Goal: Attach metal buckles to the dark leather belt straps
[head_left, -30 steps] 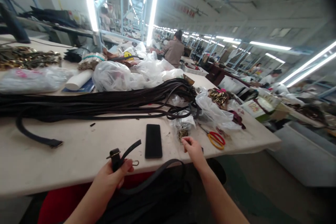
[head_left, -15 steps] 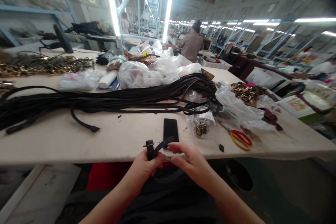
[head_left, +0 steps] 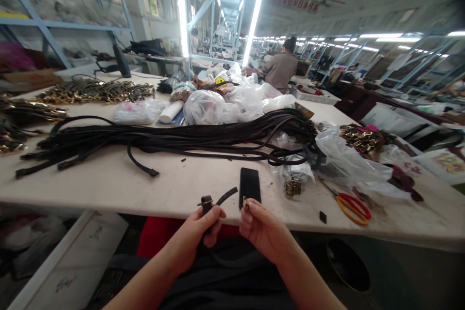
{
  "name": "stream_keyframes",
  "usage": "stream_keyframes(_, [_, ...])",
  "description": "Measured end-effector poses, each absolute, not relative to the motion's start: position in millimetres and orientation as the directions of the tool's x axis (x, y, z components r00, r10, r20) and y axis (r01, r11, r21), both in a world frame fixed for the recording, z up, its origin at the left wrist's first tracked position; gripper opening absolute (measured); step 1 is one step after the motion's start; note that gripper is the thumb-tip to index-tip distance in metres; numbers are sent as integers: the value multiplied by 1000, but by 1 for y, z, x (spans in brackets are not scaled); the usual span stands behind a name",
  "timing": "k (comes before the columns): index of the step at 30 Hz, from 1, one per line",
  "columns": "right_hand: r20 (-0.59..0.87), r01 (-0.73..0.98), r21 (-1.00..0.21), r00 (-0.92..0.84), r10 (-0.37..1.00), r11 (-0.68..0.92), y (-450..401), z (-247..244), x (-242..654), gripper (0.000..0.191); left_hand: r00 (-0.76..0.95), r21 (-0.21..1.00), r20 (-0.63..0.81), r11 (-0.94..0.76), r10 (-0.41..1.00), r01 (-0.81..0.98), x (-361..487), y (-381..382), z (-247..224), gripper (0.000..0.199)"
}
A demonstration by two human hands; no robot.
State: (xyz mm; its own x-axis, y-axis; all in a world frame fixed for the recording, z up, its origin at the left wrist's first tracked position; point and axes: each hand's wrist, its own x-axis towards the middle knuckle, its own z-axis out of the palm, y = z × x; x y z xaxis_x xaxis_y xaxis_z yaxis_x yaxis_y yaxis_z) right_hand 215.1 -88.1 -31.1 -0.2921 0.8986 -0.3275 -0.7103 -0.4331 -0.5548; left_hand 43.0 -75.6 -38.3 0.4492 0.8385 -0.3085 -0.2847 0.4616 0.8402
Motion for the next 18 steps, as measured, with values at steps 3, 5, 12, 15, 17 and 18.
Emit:
stream_keyframes(3, [-342,-765,-431,-351,872,-478,-87,-34,209,16,486,847,-340,486,805,-214,46,-80,-45,32])
stream_keyframes(5, [-331,-776,-372,-402,854,-510,-85,-37,207,16,518,866,-355,482,778,-131,46,-81,-46,38])
stream_keyframes(12, [-294,-747,-283,-530,796,-602,-89,-42,213,19,613,909,-345,416,710,30,32,-73,-32,37])
stream_keyframes(15, [-295,-727,-277,-558,776,-628,-94,-40,216,20,674,889,-419,426,608,168,26,-70,-30,39])
stream_keyframes(17, [-285,-688,-294,-600,748,-664,-97,-38,214,24,719,889,-410,423,562,177,24,-69,-31,40])
stream_keyframes(18, [-283,-663,-312,-618,733,-680,-99,-37,213,27,745,896,-376,420,551,142,24,-69,-32,40])
